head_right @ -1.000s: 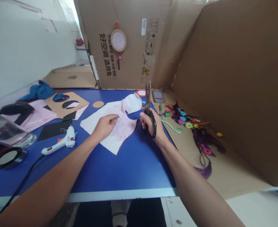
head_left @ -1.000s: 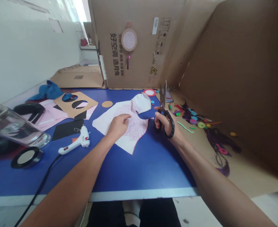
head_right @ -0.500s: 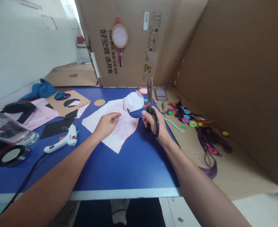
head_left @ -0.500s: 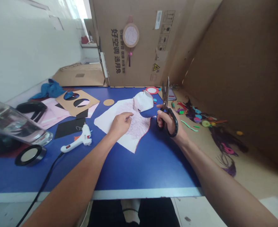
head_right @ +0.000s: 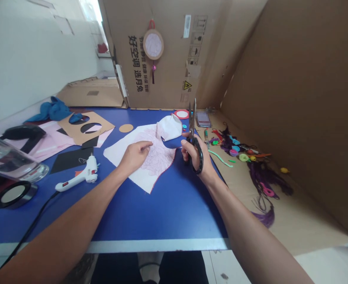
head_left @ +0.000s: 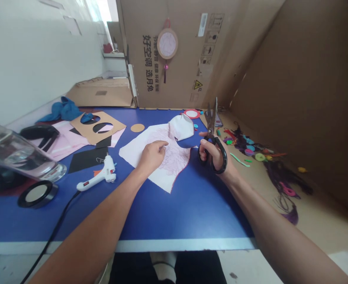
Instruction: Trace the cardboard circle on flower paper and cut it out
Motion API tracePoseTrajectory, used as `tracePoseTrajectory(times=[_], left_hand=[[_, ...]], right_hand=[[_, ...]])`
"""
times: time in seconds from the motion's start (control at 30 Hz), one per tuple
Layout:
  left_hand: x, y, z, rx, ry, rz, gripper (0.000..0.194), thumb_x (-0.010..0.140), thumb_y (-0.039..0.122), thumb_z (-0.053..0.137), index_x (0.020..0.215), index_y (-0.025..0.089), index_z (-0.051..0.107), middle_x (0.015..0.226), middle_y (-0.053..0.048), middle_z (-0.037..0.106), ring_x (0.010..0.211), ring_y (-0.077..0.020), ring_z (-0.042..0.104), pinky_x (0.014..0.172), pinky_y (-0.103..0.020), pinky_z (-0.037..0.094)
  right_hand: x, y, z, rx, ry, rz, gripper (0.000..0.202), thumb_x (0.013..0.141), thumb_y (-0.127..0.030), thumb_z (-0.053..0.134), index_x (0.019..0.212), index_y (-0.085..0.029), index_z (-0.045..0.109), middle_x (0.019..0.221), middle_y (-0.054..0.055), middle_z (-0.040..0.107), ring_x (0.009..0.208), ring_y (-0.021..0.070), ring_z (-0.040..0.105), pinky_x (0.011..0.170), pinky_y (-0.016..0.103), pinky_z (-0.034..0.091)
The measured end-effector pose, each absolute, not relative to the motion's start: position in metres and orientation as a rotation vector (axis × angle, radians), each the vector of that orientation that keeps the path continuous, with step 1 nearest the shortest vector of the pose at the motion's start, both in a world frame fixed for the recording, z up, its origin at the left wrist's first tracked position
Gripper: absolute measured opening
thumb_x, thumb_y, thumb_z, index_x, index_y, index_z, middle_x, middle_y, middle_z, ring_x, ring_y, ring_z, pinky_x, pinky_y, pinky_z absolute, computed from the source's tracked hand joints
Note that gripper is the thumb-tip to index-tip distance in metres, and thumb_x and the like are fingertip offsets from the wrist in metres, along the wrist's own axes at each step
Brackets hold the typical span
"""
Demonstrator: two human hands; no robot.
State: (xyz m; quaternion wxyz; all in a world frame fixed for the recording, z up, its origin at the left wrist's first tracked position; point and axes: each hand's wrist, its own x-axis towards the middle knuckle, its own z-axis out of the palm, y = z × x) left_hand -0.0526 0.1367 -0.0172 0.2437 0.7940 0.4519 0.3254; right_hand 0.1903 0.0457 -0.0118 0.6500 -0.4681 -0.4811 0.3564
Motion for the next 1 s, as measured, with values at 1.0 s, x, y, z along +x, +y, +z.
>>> tracePoseTrajectory(times=[1.0], left_hand=[[-0.0613, 0.1364, -0.0090, 2.258, 1.037, 0.691, 0.054, 0.097, 0.020, 0.059, 0.150, 0.019, 0.069, 0.162, -0.008, 0.065, 0.153, -0.0244, 0.059, 0.132, -0.042, 0.043]], right_hand=[[0.1852, 0.0418, -0.0032, -1.114, -1.136, 0.765, 0.039, 0.097, -0.049, 0.078, 0.124, -0.024, 0.068, 0.070, -0.005, 0.060, 0.055, 0.0150, 0.052, 0.050, 0.030, 0.043]])
